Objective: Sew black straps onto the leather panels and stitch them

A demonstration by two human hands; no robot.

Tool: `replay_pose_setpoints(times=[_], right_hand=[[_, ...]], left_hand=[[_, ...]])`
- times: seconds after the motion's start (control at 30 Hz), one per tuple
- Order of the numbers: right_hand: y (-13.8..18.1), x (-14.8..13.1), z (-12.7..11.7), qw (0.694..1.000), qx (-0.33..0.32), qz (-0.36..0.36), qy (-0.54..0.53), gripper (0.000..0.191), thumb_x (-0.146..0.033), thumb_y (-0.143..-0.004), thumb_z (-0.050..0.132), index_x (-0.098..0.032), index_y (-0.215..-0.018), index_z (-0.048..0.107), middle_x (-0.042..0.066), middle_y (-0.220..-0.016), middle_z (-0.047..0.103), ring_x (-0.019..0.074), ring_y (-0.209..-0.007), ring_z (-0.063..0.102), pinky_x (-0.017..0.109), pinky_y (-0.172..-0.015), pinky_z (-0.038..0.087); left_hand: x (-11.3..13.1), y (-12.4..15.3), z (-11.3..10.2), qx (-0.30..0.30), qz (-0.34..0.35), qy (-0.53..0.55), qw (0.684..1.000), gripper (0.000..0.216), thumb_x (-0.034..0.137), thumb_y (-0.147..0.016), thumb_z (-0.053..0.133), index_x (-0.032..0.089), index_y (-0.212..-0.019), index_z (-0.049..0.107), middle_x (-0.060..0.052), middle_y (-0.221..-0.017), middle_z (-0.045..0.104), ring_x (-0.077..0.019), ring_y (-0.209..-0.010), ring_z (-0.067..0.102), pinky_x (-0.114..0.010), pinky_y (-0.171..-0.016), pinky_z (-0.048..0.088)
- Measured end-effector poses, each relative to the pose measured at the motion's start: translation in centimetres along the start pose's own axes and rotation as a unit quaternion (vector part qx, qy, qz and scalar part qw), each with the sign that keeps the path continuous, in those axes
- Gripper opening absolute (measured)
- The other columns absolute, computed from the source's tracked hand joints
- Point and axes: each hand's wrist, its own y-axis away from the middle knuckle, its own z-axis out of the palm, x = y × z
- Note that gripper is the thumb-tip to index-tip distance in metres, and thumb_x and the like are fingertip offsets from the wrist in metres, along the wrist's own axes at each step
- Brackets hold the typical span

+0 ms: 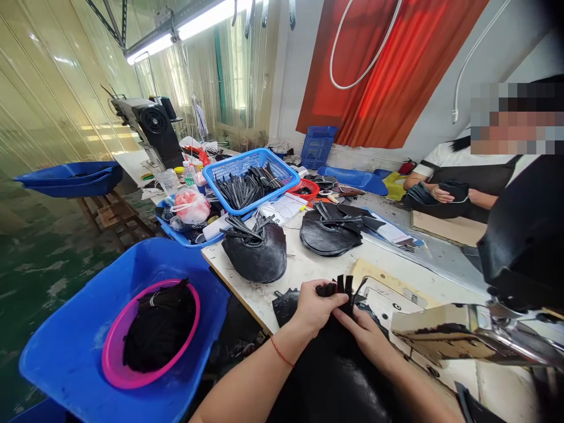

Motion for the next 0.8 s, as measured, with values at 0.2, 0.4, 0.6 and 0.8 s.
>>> replay_pose_setpoints(times=[0.2,0.4,0.6,0.8], right_hand=[[0.1,-0.3,0.0,1.0,0.002,-0.013,0.013,0.058,-0.072,-0.076,0.059,-0.022,-0.1,0.076,0.008,-0.096,0.075,0.0346,-0.107,0.061,0.046,-0.096,0.048],[0.1,-0.2,-0.1,0.999,-0.002,-0.035,0.027,0.06,-0.069,-0.083,0.051,-0.021,-0.113,0.072,0.01,-0.122,0.069,0.0339,-0.121,0.055,0.049,-0.11,0.034],[-0.4,-0.1,0.7,0.996,0.009,-0.068,0.057,0.054,-0.064,-0.088,0.047,-0.021,-0.111,0.072,0.011,-0.124,0.068,0.0337,-0.12,0.056,0.053,-0.109,0.034],[2.1,0.1,1.1,0.961,0.165,-0.15,0.165,0.04,-0.052,-0.081,0.061,-0.026,-0.111,0.068,0.01,-0.139,0.056,0.037,-0.141,0.031,0.06,-0.117,0.01]], left_hand=[[0.0,-0.1,0.1,0.02,-0.008,0.025,0.999,0.037,0.034,-0.044,0.087,0.015,-0.056,0.058,0.004,-0.054,0.052,-0.0091,-0.054,0.045,-0.025,-0.056,0.038],[0.2,0.1,-0.1,0.027,-0.011,0.033,0.999,0.039,0.031,-0.044,0.088,0.015,-0.056,0.054,0.006,-0.052,0.05,-0.0082,-0.053,0.045,-0.024,-0.056,0.039],[0.7,0.8,-0.2,-0.033,0.008,0.007,0.999,0.041,0.04,-0.059,0.083,0.014,-0.087,0.07,0.0,-0.069,0.065,-0.0126,-0.065,0.056,-0.026,-0.068,0.045],[-1.3,1.2,-1.0,0.066,0.087,-0.028,0.994,0.03,0.044,-0.079,0.07,0.015,-0.085,0.066,0.0,-0.066,0.063,-0.0158,-0.072,0.063,-0.031,-0.08,0.048]])
